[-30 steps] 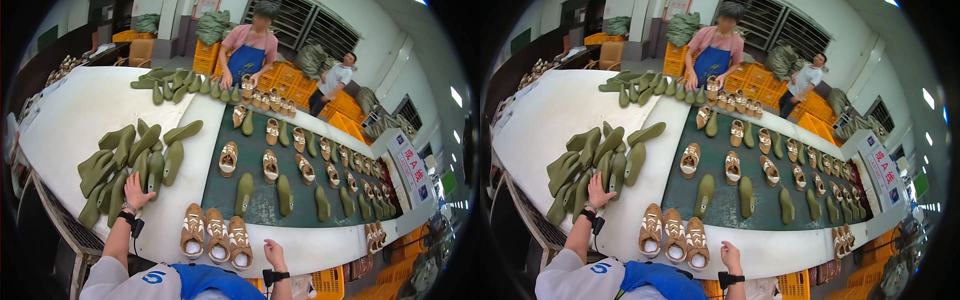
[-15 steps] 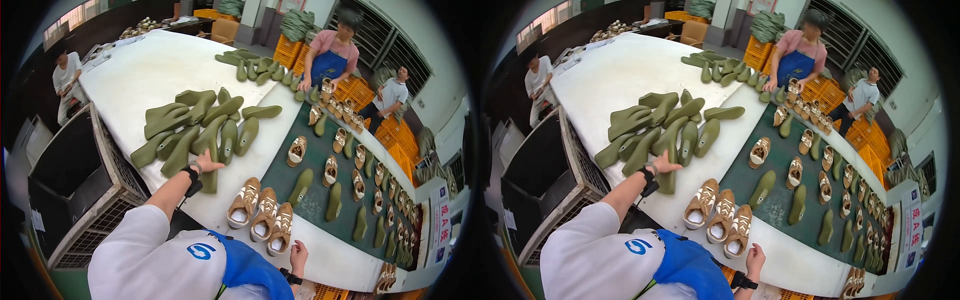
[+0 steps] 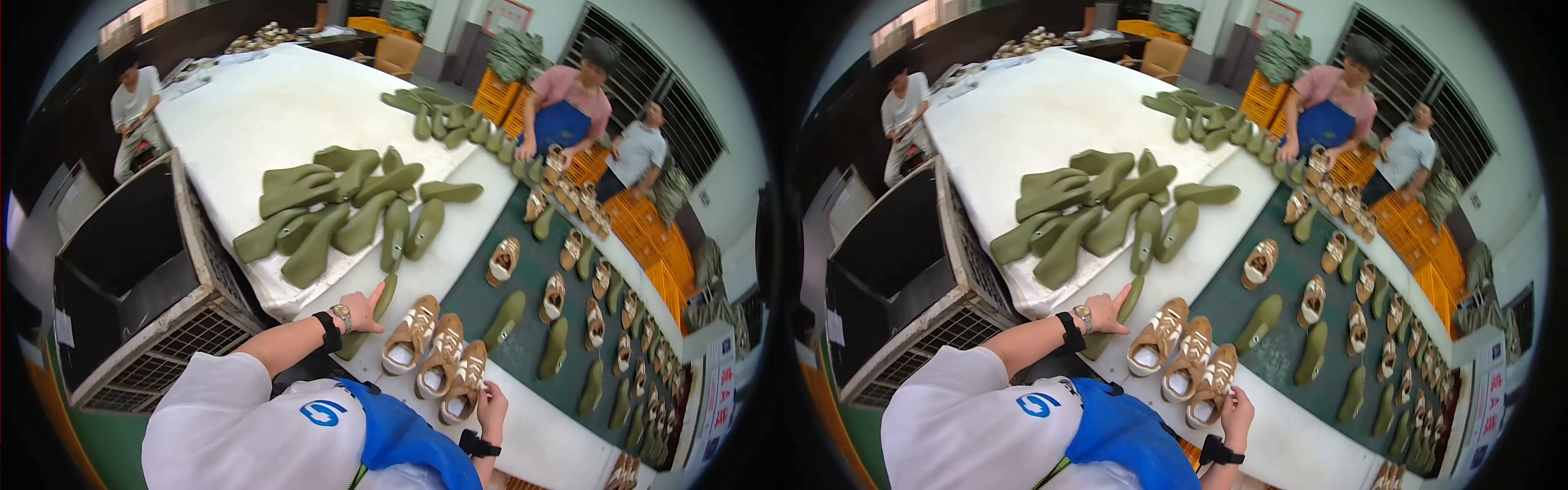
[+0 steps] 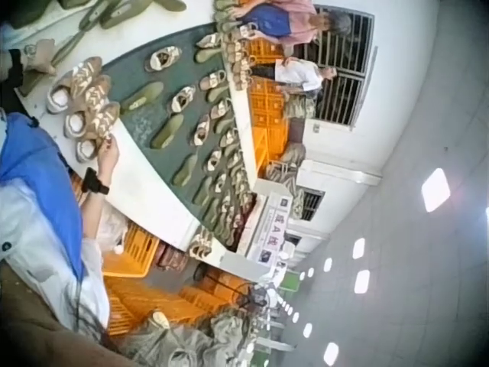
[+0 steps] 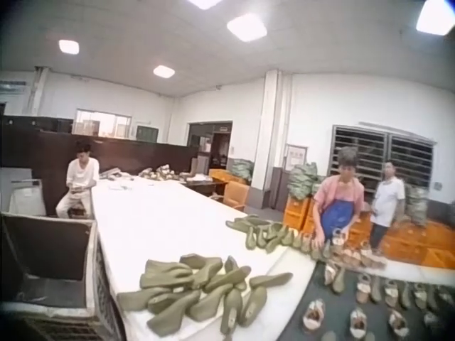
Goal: Organizing shoes and green shoe lasts on a conveyor belt and in sorting bags in a manufacturing facility.
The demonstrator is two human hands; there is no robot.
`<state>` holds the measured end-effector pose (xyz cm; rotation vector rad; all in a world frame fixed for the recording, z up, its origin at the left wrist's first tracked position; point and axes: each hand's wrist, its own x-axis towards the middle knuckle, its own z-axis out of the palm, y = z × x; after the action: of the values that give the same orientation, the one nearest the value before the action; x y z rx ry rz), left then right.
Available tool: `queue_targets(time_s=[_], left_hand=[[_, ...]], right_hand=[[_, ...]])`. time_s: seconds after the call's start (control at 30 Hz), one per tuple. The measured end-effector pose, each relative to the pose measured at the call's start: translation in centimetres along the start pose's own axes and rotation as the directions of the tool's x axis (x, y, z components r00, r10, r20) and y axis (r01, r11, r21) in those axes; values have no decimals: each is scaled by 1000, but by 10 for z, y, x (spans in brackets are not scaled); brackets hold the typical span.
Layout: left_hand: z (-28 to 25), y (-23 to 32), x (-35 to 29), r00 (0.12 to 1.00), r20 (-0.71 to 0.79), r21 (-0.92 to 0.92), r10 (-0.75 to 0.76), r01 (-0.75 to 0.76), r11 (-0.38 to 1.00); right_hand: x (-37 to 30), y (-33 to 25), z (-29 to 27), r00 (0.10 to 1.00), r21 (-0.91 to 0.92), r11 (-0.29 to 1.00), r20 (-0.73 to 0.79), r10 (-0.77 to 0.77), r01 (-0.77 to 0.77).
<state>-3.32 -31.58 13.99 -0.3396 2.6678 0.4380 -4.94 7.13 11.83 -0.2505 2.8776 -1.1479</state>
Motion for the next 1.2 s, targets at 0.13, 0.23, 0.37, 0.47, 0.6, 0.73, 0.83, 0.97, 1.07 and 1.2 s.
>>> queue_targets(time_s=[0.13,0.23,0.37,0.47,0.6,0.73,0.83,0.97,1.07,1.2], left_hand=[[12,4,15,971,-218,310,94,-22,950],[7,6,32,905,-385,385,181,-20,923],[7,7,61,838,-481,395,259,-57,917],[3,40,63,492,-712,399,501,-304,865],[21,115,26,395,-480,53,783,-878,476],[32,162,10,294,-404,34,866,-942,335],[33,184,6,365,-263,112,893,-908,404],[35,197,11,445,-313,33,839,-878,478],[34,194,11,601,-352,-276,718,-799,534],[33,191,2,607,-393,-303,691,-795,525]], right_hand=[[6,-2,1,986,-135,977,13,-167,168],[0,-13,2,998,-82,995,39,-50,53],[-9,-26,6,997,-155,987,67,-23,33],[-18,-10,11,1000,-164,986,11,14,-12],[-21,-5,16,997,-180,981,-46,62,-69],[-16,-9,19,995,-200,975,-55,86,-95],[-15,-15,18,989,-108,993,-142,27,-43],[-13,-36,7,972,23,1000,-237,6,0],[-17,-56,0,959,209,977,-269,93,-36],[-18,-55,0,964,51,989,-235,-120,135]])
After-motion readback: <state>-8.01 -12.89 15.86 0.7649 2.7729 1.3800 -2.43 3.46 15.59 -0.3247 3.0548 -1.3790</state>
